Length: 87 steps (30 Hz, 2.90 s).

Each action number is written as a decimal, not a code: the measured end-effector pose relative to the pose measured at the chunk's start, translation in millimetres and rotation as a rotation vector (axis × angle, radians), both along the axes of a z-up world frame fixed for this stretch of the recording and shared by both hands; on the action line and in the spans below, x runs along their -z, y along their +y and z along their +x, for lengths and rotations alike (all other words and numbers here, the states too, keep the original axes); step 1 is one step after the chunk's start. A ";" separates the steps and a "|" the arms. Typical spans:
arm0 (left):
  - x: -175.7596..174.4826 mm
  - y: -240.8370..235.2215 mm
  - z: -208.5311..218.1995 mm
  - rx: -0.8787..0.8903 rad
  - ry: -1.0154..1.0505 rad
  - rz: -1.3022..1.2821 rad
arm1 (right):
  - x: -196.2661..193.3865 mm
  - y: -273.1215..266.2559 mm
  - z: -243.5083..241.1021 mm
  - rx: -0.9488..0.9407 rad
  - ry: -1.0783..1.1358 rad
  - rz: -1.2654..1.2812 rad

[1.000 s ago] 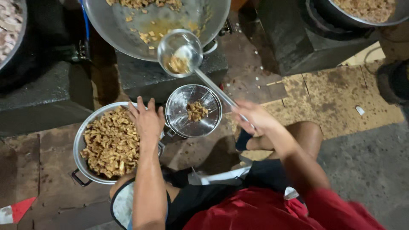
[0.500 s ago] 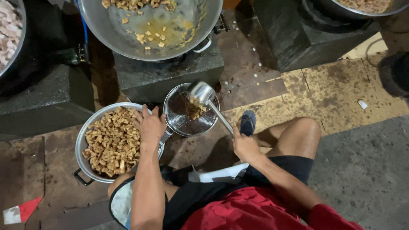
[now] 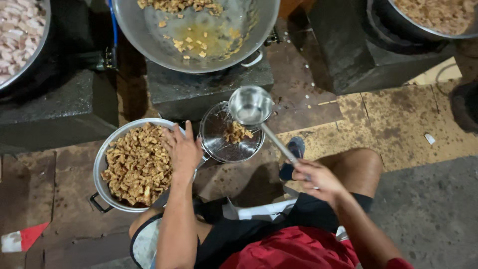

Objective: The person scoops fried food from a large wok using a ladle and transfers it into a metal strainer held over a pot. The person repeatedly scoops and drains the food, moving it from the wok to the strainer and then into the pot.

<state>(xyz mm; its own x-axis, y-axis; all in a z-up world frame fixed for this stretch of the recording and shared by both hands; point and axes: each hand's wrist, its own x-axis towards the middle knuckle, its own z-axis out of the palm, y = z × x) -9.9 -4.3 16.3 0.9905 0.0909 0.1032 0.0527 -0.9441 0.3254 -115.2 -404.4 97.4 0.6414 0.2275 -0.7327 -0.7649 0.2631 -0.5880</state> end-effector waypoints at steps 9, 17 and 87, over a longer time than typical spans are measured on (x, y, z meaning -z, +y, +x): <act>-10.3 3.2 5.8 -0.014 -0.035 -0.070 | -24.2 38.1 164.6 -0.169 -0.429 -0.369; -15.6 8.1 0.6 -0.049 -0.049 -0.063 | 81.2 126.5 431.7 -0.571 -0.743 -1.448; 2.3 7.6 -1.1 -0.034 0.127 -0.089 | 75.2 29.9 -0.6 -0.308 -0.728 -0.954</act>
<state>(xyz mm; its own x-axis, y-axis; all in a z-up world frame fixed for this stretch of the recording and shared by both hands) -11.0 3.3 14.0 0.9913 0.1275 -0.0328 0.1300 -0.9087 0.3968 -115.8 -374.5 22.2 0.9829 0.0123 -0.1838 -0.1341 -0.6360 -0.7599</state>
